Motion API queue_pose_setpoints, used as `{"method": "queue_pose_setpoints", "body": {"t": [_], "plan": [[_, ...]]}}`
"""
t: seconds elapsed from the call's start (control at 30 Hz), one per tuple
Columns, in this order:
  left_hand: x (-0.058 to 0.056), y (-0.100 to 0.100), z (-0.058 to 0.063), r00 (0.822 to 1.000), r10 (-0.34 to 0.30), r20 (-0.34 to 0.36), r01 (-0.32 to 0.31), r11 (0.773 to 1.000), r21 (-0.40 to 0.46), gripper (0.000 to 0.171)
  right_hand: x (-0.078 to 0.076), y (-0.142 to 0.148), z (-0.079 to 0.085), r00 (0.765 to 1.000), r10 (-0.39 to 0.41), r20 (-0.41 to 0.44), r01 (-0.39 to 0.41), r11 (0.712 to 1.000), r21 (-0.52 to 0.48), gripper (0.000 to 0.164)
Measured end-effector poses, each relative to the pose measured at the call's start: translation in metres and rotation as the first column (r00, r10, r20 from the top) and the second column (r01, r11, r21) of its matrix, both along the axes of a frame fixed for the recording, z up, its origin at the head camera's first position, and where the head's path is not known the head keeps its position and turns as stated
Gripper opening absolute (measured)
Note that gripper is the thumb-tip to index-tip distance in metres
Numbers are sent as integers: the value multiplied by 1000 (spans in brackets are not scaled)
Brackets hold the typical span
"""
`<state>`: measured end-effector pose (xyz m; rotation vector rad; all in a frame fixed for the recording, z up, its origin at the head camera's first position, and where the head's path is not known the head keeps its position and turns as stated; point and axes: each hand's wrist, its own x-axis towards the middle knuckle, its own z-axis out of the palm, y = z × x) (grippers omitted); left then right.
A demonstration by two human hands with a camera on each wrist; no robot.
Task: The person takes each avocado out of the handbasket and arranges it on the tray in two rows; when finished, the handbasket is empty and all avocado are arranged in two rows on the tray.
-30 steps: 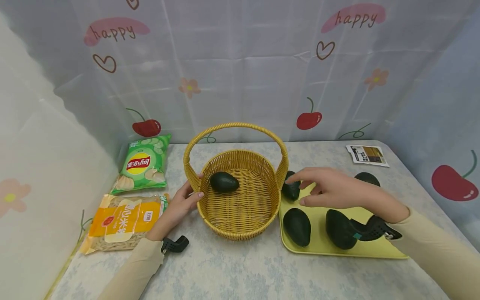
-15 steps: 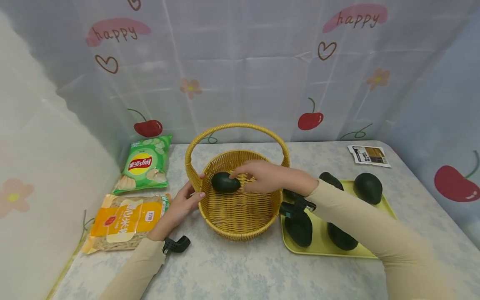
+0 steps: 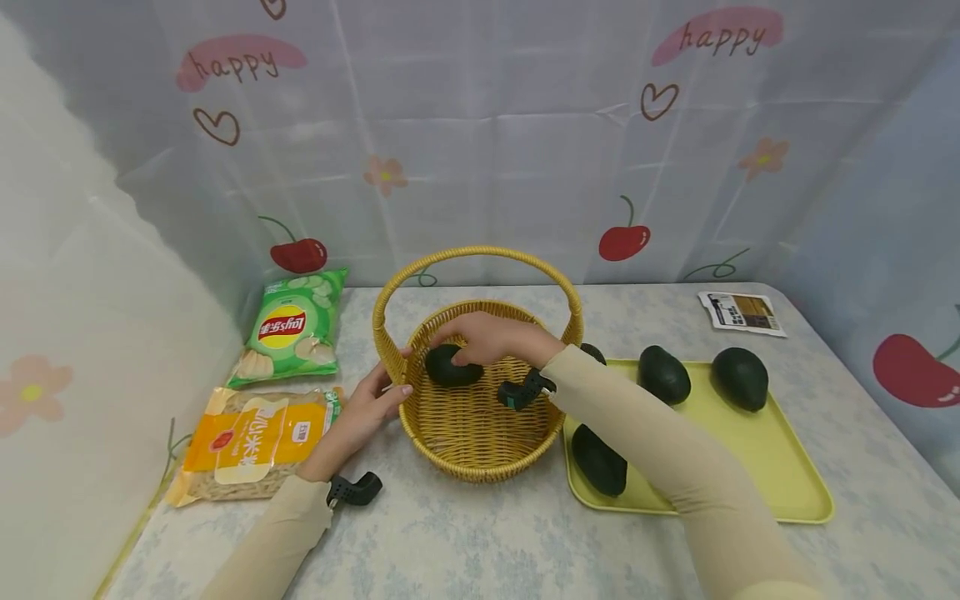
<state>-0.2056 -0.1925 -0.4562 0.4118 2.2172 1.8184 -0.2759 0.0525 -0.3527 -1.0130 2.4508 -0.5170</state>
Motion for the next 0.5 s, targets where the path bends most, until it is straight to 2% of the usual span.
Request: {"method": "queue_pose_setpoints", "body": {"t": [0.17, 0.5], "plan": [[-1, 0, -1, 1000, -2, 7, 2, 1000, 13, 61, -3, -9, -8, 999, -14, 45, 12, 999, 39, 47], [1, 0, 1, 1000, -6, -13, 6, 1000, 4, 61, 2, -15, -17, 998, -28, 49, 25, 997, 67, 49]]}}
